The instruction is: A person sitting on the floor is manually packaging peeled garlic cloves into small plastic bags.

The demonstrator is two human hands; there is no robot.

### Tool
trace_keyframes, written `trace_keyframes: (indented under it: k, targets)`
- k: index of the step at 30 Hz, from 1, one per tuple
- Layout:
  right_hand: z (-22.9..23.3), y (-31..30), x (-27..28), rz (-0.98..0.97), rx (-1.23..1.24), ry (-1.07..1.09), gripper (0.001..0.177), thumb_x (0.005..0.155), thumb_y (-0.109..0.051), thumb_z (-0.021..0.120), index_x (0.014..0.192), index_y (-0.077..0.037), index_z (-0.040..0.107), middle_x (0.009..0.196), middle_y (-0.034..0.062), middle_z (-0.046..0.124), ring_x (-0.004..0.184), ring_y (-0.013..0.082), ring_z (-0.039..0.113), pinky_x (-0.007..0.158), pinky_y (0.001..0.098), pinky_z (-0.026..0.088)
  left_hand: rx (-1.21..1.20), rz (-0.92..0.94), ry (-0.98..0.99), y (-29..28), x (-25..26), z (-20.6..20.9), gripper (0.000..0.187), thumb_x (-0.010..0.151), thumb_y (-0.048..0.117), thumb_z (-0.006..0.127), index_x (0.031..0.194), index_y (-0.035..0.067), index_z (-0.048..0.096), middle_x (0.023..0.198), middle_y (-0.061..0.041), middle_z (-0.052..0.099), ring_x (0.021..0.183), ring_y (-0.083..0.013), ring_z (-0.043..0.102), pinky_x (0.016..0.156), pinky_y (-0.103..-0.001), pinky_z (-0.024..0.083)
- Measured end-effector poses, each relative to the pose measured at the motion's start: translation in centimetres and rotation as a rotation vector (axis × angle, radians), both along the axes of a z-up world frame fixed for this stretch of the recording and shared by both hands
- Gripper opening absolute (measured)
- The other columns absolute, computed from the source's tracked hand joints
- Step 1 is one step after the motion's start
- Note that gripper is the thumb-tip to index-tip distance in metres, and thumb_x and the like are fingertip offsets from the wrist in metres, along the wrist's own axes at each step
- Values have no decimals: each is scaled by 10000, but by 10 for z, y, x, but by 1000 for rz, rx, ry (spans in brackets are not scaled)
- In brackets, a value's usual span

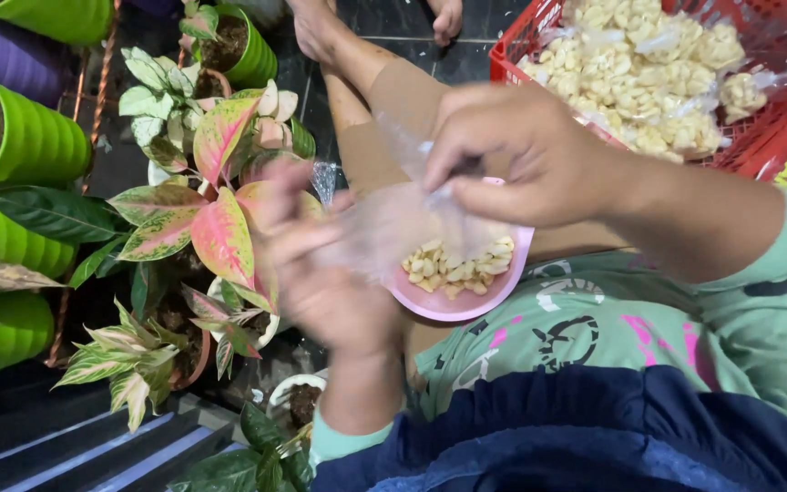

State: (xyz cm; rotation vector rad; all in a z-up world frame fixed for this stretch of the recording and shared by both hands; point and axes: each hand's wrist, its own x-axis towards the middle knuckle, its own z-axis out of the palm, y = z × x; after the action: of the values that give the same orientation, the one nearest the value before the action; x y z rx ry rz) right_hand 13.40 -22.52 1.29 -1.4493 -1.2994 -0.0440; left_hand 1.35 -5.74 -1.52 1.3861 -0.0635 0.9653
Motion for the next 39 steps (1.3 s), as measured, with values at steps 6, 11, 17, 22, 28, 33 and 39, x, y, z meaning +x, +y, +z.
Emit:
trace_keyframes:
  k: [6, 11, 17, 22, 28, 33, 39]
  targets:
    - [-53, 18, -23, -138, 203, 198, 251, 962, -222, 706, 1139, -45, 729, 955, 91, 674, 797, 209, 648, 675, 301, 548, 25, 61, 200, -23, 12, -95, 310, 969, 257, 704, 1124, 92, 492, 1083, -98, 556, 950, -150, 516, 867, -293, 393]
    - [-112, -1, -37, 31, 15, 320, 1040, 758, -509, 848, 1519, 11, 366, 1275, 176, 621, 1145, 293, 620, 992, 426, 506, -423, -140, 59, -34, 12, -68, 288, 1021, 307, 646, 1128, 138, 439, 832, 5, 586, 557, -71, 581, 584, -225, 552]
    - [-211, -25, -44, 108, -72, 544, 339, 798, -66, 667, 1124, 25, 646, 919, 209, 703, 813, 325, 696, 676, 444, 552, -196, -380, 175, -7, 8, -101, 589, 878, 259, 682, 1327, 44, 366, 1135, -162, 504, 927, -229, 526, 828, -413, 495]
    - [-216, -142, 13, -389, -196, 656, 530, 742, 3, 558, 1252, -65, 686, 1189, 14, 723, 1036, 131, 666, 920, 299, 542, 282, -238, 396, 28, -6, -103, 763, 857, 394, 681, 1474, 45, 399, 1494, -230, 518, 1401, -319, 519, 1043, -397, 457]
    - [-177, -310, 21, -1245, -729, 619, 277, 938, -234, 570, 1201, -151, 543, 1034, 129, 645, 867, 310, 600, 704, 458, 430, 421, 226, 945, 57, -49, -179, 723, 814, 257, 726, 1470, 43, 510, 1460, -183, 550, 1339, -305, 534, 1047, -397, 437]
    - [-272, -503, 19, -1913, -1280, 431, 273, 1015, -318, 661, 986, -58, 742, 890, 199, 751, 770, 443, 720, 548, 539, 564, -314, 42, 1002, 28, -47, -175, 615, 819, 214, 492, 1399, 20, 559, 1241, -227, 628, 1076, -347, 614, 828, -450, 508]
    - [-342, -632, -5, -2091, -1270, 99, 286, 950, -351, 794, 1106, -122, 722, 1020, 173, 752, 849, 439, 726, 605, 513, 568, -527, -21, 973, 1, -40, -149, 730, 812, 233, 449, 1508, 15, 438, 1447, -250, 541, 1306, -410, 541, 1059, -527, 468]
